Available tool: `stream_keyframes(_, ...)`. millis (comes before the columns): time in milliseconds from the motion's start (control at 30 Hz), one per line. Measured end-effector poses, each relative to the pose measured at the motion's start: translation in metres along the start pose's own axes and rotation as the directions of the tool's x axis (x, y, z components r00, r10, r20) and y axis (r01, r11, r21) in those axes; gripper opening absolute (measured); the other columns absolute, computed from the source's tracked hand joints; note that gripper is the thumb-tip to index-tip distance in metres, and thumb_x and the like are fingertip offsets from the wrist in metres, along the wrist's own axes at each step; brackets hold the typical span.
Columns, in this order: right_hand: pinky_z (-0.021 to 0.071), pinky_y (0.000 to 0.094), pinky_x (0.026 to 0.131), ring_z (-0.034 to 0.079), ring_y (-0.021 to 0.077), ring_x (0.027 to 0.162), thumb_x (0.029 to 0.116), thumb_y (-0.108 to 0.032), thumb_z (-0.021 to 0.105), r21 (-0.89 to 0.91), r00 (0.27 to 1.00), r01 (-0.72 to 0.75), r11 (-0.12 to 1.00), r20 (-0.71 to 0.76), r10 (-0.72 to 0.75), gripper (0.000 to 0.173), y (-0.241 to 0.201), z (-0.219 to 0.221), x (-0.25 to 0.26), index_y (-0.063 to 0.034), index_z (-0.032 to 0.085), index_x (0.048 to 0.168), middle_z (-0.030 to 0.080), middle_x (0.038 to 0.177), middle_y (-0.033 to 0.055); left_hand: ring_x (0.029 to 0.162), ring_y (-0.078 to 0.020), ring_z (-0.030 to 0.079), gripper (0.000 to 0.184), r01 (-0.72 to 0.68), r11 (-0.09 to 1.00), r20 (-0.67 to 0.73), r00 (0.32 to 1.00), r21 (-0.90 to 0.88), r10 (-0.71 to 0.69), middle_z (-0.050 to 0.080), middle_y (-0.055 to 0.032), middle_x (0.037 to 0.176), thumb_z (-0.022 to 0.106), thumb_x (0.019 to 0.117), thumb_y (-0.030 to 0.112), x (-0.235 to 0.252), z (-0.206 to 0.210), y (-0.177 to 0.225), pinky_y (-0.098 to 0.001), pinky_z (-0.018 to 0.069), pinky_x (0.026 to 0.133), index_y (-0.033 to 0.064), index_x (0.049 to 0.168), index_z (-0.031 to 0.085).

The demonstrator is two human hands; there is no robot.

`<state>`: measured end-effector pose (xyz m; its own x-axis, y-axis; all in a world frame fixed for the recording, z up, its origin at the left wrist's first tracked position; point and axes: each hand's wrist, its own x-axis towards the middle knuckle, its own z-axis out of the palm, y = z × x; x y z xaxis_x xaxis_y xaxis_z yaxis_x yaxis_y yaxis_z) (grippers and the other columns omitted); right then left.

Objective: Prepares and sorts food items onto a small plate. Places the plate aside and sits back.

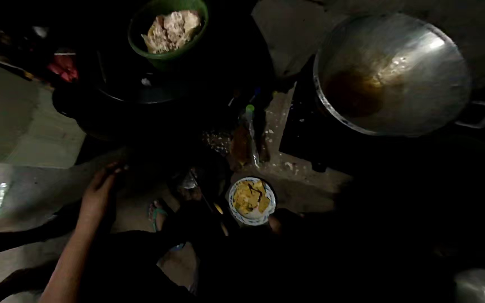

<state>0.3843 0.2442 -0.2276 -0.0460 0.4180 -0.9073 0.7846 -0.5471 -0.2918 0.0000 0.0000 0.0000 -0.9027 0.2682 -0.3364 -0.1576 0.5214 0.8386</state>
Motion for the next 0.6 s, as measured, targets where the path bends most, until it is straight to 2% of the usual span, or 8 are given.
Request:
stream_keyframes(67, 0.0539, 0.0521, 0.092, 0.063, 0.0374, 0.111, 0.1066, -0.013, 0.054, 0.194, 0.958, 0.162, 0.967, -0.266, -0.107, 0.036, 0.031, 0.043, 0.084, 0.0092, 0.054, 0.134, 0.061, 0.127, 0.0300, 0.112, -0.0114, 0.065, 0.037, 0.017, 0.999, 0.020, 1.000, 0.037, -0.018, 0.061, -0.0076, 0.136, 0.048, 0.1088, 0.025, 0.002, 0.004, 0.003, -0.0297, 0.0551, 0.093, 0.0069, 0.140, 0.055)
stream_keyframes(167, 0.0529, 0.0552, 0.086, 0.060, 0.0438, 0.105, 0.1022, -0.004, 0.054, 0.279, 0.906, 0.289, 0.916, -0.389, -0.167, 0.036, 0.018, 0.061, 0.062, 0.0177, 0.051, 0.131, 0.058, 0.123, 0.0388, 0.110, -0.0100, 0.063, 0.035, 0.008, 0.997, 0.058, 0.998, 0.071, -0.012, 0.060, -0.0084, 0.134, 0.048, 0.1087, 0.023, 0.006, 0.008, 0.004, -0.0282, 0.0541, 0.092, 0.0050, 0.138, 0.056)
stream_keyframes(233, 0.0437, 0.0419, 0.106, 0.054, 0.0300, 0.123, 0.1095, -0.004, 0.043, 0.317, 0.998, -0.002, 0.949, -0.054, 0.021, 0.041, -0.024, 0.030, 0.011, 0.0100, 0.040, 0.148, 0.050, 0.145, 0.0272, 0.114, -0.0107, 0.062, 0.035, -0.004, 0.997, 0.086, 0.996, 0.080, -0.003, 0.058, -0.0091, 0.138, 0.047, 0.1091, 0.022, 0.007, 0.011, 0.008, -0.0291, 0.0526, 0.095, 0.0041, 0.139, 0.055)
stream_keyframes(267, 0.0498, 0.0341, 0.095, 0.059, 0.0225, 0.110, 0.1109, -0.006, 0.040, 0.332, 0.998, 0.057, 0.942, 0.006, -0.063, 0.038, -0.014, 0.023, 0.017, 0.0090, 0.039, 0.146, 0.054, 0.136, 0.0245, 0.115, -0.0116, 0.061, 0.035, -0.003, 0.997, 0.096, 0.995, 0.071, -0.004, 0.058, -0.0094, 0.139, 0.047, 0.1091, 0.021, 0.007, 0.012, 0.011, -0.0298, 0.0522, 0.096, 0.0039, 0.138, 0.055)
stream_keyframes(300, 0.0551, 0.0276, 0.063, 0.065, 0.0196, 0.079, 0.1060, -0.002, 0.043, 0.484, 0.918, 0.394, 0.781, -0.177, -0.354, 0.028, 0.026, 0.037, 0.052, 0.0182, 0.045, 0.126, 0.060, 0.102, 0.0294, 0.115, -0.0121, 0.061, 0.034, 0.000, 0.998, 0.105, 0.994, 0.067, -0.007, 0.058, -0.0093, 0.139, 0.047, 0.1090, 0.021, 0.006, 0.013, 0.013, -0.0304, 0.0522, 0.096, 0.0044, 0.138, 0.056)
stream_keyframes(333, 0.0554, 0.0257, 0.062, 0.065, 0.0139, 0.076, 0.1079, -0.005, 0.042, 0.594, 0.916, 0.373, 0.712, -0.114, -0.385, 0.026, 0.039, 0.032, 0.074, 0.0141, 0.044, 0.126, 0.060, 0.098, 0.0218, 0.115, -0.0126, 0.062, 0.034, 0.006, 0.998, 0.118, 0.993, 0.069, -0.014, 0.059, -0.0093, 0.138, 0.047, 0.1091, 0.021, 0.006, 0.013, 0.014, -0.0309, 0.0521, 0.096, 0.0051, 0.138, 0.056)
stream_keyframes(433, 0.0565, 0.0307, 0.069, 0.063, 0.0125, 0.078, 0.1110, -0.015, 0.043, 0.535, 0.998, 0.025, 0.845, 0.042, -0.056, 0.026, 0.042, -0.001, 0.101, -0.0015, 0.049, 0.133, 0.062, 0.101, 0.0112, 0.117, -0.0142, 0.062, 0.035, 0.024, 0.994, 0.186, 0.982, 0.105, -0.043, 0.058, -0.0088, 0.140, 0.049, 0.1091, 0.024, 0.001, 0.014, 0.019, -0.0324, 0.0513, 0.097, 0.0074, 0.139, 0.056)
stream_keyframes(600, 0.0482, 0.0445, 0.104, 0.058, 0.0302, 0.122, 0.1120, -0.013, 0.041, 0.194, 0.991, 0.134, 0.972, -0.023, -0.132, 0.043, 0.051, -0.040, 0.056, 0.0108, 0.039, 0.147, 0.051, 0.142, 0.0314, 0.118, -0.0147, 0.061, 0.040, -0.017, 0.992, 0.333, 0.942, 0.121, -0.024, 0.059, -0.0081, 0.140, 0.051, 0.1081, 0.030, -0.008, 0.013, 0.021, -0.0349, 0.0504, 0.100, 0.0107, 0.143, 0.055)
